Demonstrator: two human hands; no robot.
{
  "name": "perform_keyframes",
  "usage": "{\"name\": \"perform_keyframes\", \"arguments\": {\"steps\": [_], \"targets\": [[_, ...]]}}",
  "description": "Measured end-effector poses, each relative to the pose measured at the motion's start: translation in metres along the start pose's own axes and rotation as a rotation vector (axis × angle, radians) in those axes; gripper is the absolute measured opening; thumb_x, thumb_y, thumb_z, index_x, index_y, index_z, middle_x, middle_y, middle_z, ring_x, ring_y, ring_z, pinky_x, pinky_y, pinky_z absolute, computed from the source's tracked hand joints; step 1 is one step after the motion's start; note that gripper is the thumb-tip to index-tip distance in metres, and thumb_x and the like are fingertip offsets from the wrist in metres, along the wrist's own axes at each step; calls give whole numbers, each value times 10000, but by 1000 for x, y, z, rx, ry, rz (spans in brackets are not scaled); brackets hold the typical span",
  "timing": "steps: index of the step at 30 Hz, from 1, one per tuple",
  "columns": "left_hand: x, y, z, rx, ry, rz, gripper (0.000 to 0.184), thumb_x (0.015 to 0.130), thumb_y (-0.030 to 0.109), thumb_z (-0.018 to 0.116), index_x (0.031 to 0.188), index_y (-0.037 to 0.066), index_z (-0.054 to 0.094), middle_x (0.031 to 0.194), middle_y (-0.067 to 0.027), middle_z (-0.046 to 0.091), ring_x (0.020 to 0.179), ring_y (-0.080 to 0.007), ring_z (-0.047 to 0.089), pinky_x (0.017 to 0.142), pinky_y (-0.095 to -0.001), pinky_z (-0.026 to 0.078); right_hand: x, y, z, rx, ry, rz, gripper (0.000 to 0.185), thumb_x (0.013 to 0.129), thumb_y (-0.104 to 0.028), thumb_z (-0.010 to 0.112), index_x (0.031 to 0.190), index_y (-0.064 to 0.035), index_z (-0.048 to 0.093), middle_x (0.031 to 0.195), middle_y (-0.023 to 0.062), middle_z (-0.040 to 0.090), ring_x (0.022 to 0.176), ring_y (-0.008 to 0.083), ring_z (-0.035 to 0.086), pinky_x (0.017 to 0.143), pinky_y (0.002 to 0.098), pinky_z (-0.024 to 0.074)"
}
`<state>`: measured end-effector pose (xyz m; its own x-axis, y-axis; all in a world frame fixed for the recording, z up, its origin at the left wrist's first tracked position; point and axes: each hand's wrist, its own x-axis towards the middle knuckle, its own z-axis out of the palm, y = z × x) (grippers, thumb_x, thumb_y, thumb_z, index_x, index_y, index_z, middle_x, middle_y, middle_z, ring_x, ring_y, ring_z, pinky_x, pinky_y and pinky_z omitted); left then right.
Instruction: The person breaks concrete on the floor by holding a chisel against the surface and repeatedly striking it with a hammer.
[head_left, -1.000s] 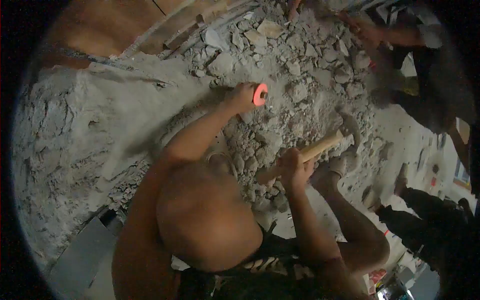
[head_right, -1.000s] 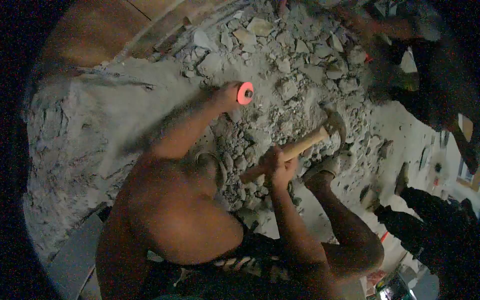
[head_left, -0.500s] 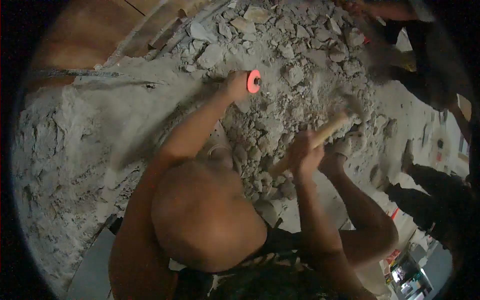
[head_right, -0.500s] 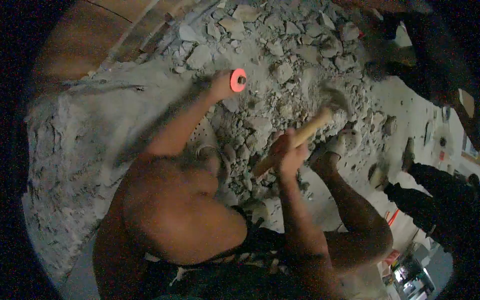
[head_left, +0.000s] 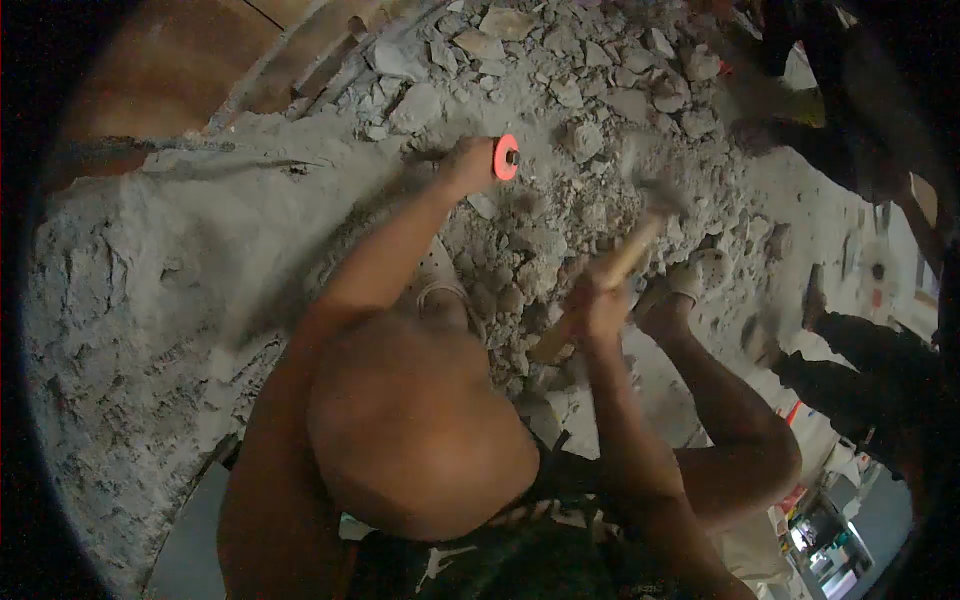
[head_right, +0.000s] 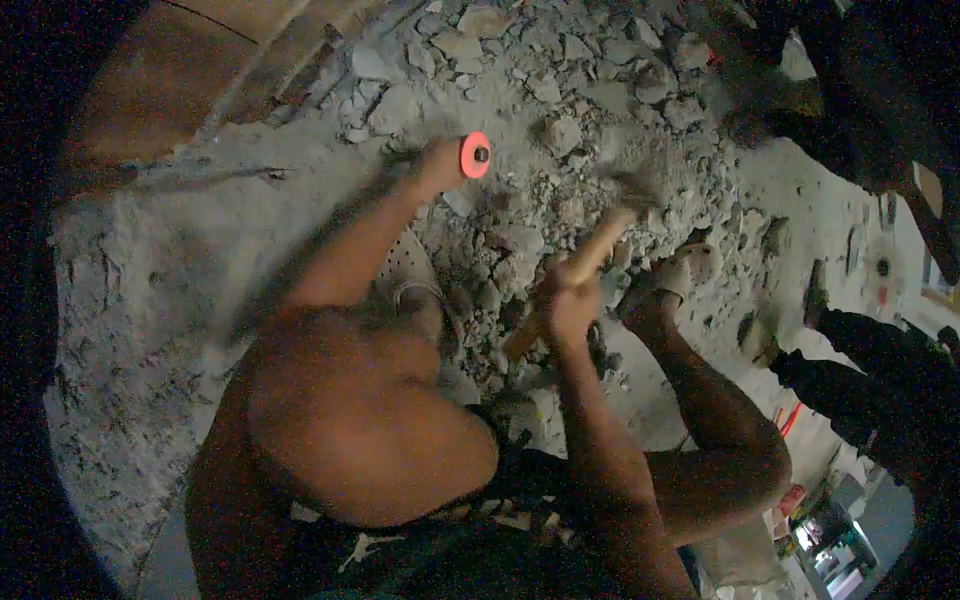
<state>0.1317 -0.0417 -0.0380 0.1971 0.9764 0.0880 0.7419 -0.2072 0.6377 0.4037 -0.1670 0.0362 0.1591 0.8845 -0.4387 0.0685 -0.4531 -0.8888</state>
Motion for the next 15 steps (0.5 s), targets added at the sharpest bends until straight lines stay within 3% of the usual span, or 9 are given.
{"name": "perform_keyframes", "arguments": {"steps": [1,4,6,7,8,10,13,15], "targets": [[1,-5,7,-2,-7,-3,242,765,247,673,933,79,629,836,-158,651,785,-354,628,696,-417,501,-6,-54,1,122,75,-15,177,873,-202,601,793,-79,502,596,-2,499,491,123,499,446,268,427],[1,-18,19,79,58,47,242,773,253,669,949,91,631,848,-159,650,803,-352,628,699,-416,498,25,-55,-13,415,172,-109,164,881,-205,581,815,-64,525,608,21,509,488,149,519,448,286,441],[4,-12,11,22,-60,-58,235,780,250,665,951,92,629,873,-164,649,825,-351,626,708,-408,496,24,-41,10,538,155,-193,176,895,-202,547,848,-33,552,635,56,530,517,182,540,499,320,470],[3,-10,10,27,-65,-54,235,780,250,665,951,92,629,873,-164,649,825,-351,626,708,-408,496,7,-26,30,66,108,-200,195,902,-189,514,894,-3,570,687,97,567,574,210,565,582,345,494],[3,-8,8,-6,-71,-56,238,775,241,669,952,88,628,882,-168,649,836,-353,625,712,-412,498,3,32,57,8,194,-280,248,892,-254,556,832,-13,553,765,56,570,657,168,552,613,344,484],[10,-8,6,-36,-71,-45,241,770,233,674,954,84,627,891,-173,648,847,-355,624,716,-416,499,-11,55,75,-23,-283,199,176,882,-157,576,930,12,568,704,59,567,527,165,535,445,314,432],[3,-20,9,57,-90,-59,242,760,225,680,938,68,628,902,-180,648,849,-358,624,707,-420,502,3,73,48,-71,-277,232,136,880,-137,587,916,-10,557,683,31,537,525,136,517,443,289,420],[6,-20,15,40,-143,-89,212,755,194,674,909,56,629,883,-176,648,847,-361,622,694,-421,502,3,10,14,205,-167,271,160,871,-170,609,894,-24,548,638,17,522,513,126,513,438,279,412]]}}
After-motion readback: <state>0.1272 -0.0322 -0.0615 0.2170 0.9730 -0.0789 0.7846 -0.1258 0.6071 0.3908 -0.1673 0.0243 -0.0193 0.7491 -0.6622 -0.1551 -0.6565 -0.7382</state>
